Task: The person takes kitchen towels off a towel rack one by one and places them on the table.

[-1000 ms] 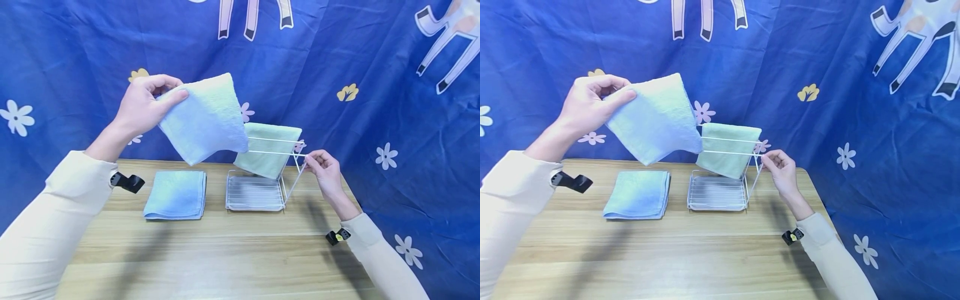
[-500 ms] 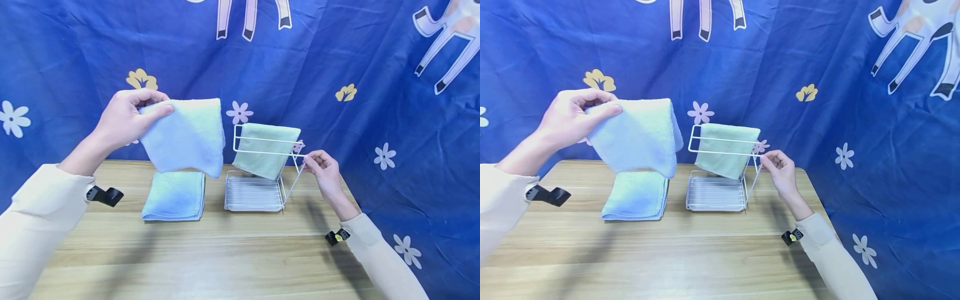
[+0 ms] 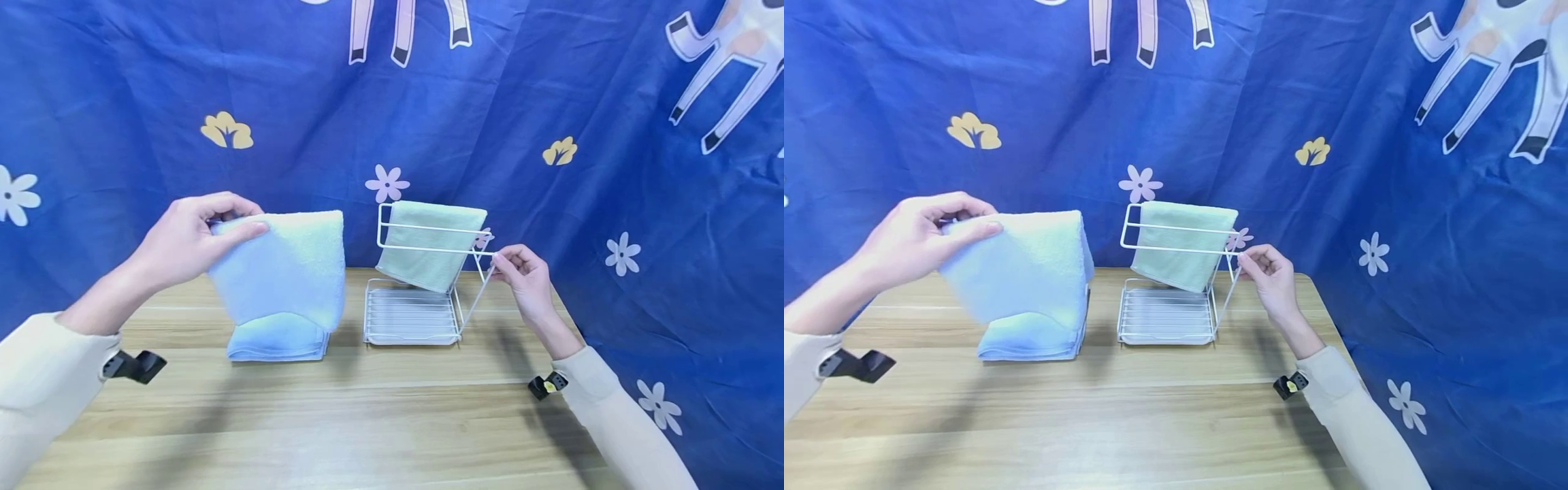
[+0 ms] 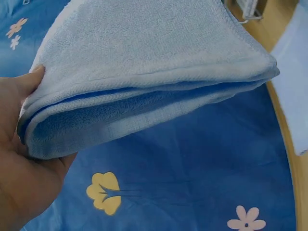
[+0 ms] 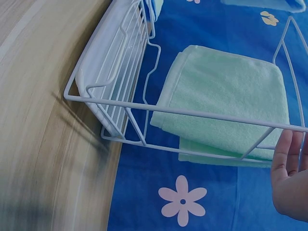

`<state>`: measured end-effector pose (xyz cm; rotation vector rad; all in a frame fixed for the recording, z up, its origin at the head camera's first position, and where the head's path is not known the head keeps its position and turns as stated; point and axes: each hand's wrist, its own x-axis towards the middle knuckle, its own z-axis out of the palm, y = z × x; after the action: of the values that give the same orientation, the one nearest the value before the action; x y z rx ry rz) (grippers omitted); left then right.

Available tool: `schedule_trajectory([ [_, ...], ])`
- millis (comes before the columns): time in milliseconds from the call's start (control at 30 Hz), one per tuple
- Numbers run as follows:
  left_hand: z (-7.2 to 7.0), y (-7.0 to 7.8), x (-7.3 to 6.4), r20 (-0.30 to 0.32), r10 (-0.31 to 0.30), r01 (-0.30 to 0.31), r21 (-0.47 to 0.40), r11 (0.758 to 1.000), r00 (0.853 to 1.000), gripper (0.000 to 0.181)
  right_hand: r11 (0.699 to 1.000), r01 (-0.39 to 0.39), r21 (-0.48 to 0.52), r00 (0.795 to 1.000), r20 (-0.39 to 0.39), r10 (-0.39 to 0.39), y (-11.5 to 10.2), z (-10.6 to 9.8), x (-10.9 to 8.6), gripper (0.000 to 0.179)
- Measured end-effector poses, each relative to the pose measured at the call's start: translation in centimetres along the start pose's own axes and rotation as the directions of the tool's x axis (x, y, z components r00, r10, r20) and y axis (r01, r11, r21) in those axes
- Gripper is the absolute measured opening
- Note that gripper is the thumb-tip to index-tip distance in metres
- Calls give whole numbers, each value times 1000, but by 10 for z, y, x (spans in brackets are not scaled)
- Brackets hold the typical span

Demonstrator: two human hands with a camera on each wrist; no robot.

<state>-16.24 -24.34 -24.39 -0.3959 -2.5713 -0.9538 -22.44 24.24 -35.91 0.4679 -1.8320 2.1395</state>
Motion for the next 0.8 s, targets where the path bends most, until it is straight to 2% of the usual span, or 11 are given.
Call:
schedule_trajectory([
  [67, 2, -3, -8, 8, 2, -2, -2, 1000, 1000, 14, 1000, 0, -2, 1000, 1, 0, 0, 0, 0, 23],
  [233, 10, -15, -26, 16, 63, -63, 19, 998, 998, 11, 1000, 1, -4, 1000, 4, -1, 0, 0, 0, 23],
  [300, 11, -19, -34, 38, 39, -41, 39, 998, 998, 11, 1000, 0, -5, 1000, 4, 0, -1, 1, 0, 22],
  [367, 12, -22, -42, 68, -11, 8, 46, 999, 998, 12, 1000, -2, -5, 1000, 2, 2, -1, 1, 0, 22],
  [433, 15, -26, -49, 75, -29, 26, 32, 999, 997, 12, 1000, -2, -5, 1000, 0, 2, -1, 1, 1, 22],
  [600, 26, -35, -64, 61, 45, -43, -43, 998, 997, 13, 1000, 3, -9, 1000, -1, -3, -1, 0, 1, 23],
  [800, 32, -40, -82, 111, 56, -48, -69, 996, 992, 14, 1000, 8, -12, 1000, 5, -8, -1, 1, 1, 25],
])
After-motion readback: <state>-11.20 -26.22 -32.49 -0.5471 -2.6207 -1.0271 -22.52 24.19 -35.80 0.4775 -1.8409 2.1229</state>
